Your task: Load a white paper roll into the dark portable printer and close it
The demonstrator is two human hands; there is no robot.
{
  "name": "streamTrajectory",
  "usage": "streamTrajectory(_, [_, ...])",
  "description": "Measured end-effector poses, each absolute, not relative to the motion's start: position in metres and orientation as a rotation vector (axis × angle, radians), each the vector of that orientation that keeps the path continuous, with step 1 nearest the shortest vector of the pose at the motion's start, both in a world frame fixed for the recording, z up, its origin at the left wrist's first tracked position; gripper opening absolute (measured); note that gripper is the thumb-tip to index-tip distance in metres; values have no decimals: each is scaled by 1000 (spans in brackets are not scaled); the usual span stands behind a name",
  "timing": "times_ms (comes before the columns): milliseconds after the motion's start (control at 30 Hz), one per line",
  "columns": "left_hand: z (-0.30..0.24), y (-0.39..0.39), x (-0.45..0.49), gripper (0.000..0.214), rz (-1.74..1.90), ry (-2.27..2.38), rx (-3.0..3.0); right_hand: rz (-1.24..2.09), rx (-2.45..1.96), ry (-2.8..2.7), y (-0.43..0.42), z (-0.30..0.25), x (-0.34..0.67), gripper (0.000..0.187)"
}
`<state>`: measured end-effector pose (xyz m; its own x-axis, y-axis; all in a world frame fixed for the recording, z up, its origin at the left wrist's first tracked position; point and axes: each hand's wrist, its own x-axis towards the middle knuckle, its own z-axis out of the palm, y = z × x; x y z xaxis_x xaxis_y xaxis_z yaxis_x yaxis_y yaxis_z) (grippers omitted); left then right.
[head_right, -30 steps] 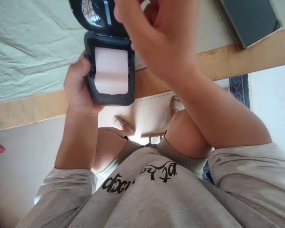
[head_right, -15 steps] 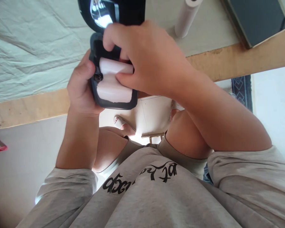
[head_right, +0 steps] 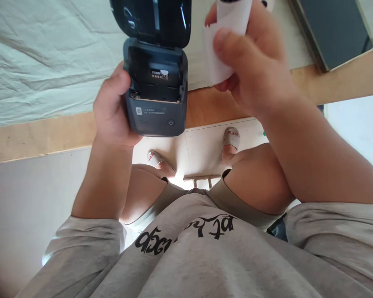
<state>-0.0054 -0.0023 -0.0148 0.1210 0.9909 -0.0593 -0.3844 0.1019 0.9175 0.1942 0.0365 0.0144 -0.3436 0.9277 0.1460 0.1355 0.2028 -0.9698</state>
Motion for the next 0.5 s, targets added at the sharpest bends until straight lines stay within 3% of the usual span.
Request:
streamTrajectory(100, [-14,-1,-5,18,1222,896,912,875,-1068,-1857,39,4,198,23])
streamTrajectory(267, [-15,-1,-4,17,1229,893,922,550,-1167,-2087,42,1,201,25])
streamTrajectory(500, [-13,-2,-5,16,1209,900,925,472,-1297,-2261,45,3,202,38])
